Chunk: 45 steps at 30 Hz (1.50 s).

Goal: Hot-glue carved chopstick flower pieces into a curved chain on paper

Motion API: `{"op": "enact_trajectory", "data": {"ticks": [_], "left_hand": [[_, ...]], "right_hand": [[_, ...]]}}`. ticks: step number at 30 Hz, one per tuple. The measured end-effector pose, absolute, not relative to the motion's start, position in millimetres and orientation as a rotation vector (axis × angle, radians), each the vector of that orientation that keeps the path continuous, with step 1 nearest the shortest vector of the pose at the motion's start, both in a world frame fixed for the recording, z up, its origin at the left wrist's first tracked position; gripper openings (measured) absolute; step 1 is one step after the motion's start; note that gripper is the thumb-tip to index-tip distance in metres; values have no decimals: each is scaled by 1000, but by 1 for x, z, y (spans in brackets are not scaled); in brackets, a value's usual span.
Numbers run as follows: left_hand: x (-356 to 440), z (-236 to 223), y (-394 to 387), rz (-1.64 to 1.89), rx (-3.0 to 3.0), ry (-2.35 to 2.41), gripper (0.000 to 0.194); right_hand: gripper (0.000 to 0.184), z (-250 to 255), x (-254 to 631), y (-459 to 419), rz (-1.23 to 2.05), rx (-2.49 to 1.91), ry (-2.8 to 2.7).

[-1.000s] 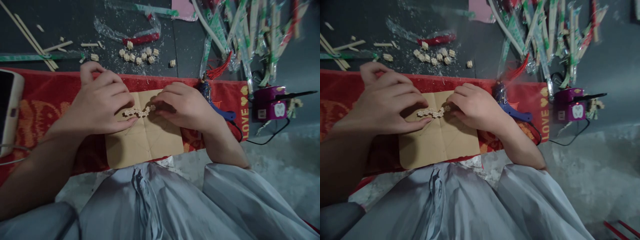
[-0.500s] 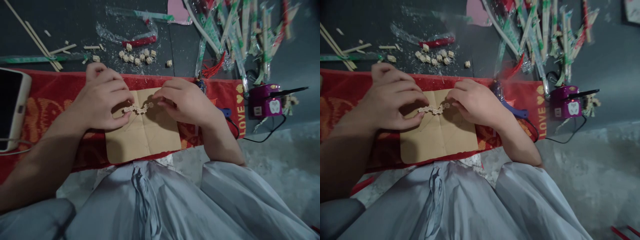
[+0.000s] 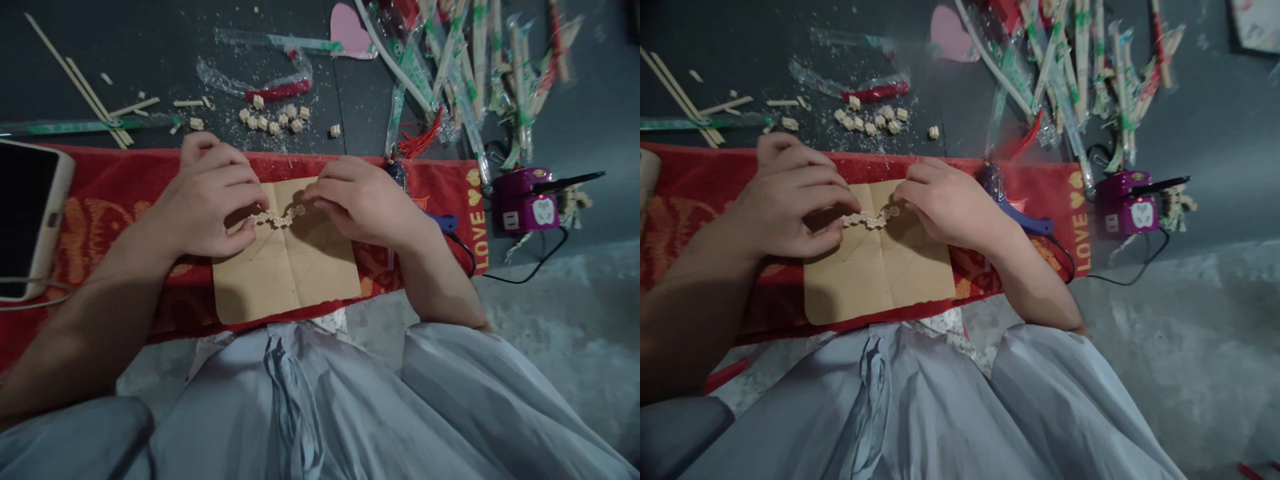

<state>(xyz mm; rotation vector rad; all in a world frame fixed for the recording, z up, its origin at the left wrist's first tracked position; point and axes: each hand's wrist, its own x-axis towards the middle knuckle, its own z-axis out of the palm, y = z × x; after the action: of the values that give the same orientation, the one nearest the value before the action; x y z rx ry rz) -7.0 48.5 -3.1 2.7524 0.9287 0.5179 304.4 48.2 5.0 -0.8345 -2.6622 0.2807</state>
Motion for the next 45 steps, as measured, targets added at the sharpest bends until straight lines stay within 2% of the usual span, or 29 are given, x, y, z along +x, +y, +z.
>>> {"op": "enact_trajectory", "data": {"ticks": [12,23,28,38,45], "left_hand": [[-8,-4,50,470,2789,945,18],[-7,0,49,484,2737,953,17],[-7,0,50,631,2731,882,15],[-9,5,53,781,2758,835,24],[-7,6,52,732,2752,895,32]], "right_hand": [[37,0,307,50,471,-822,-2631],[36,0,308,51,507,-813,-2617],[36,2,307,51,481,-824,-2637],[37,2,306,51,424,-796,-2645],[39,0,307,50,446,-823,-2624]]}}
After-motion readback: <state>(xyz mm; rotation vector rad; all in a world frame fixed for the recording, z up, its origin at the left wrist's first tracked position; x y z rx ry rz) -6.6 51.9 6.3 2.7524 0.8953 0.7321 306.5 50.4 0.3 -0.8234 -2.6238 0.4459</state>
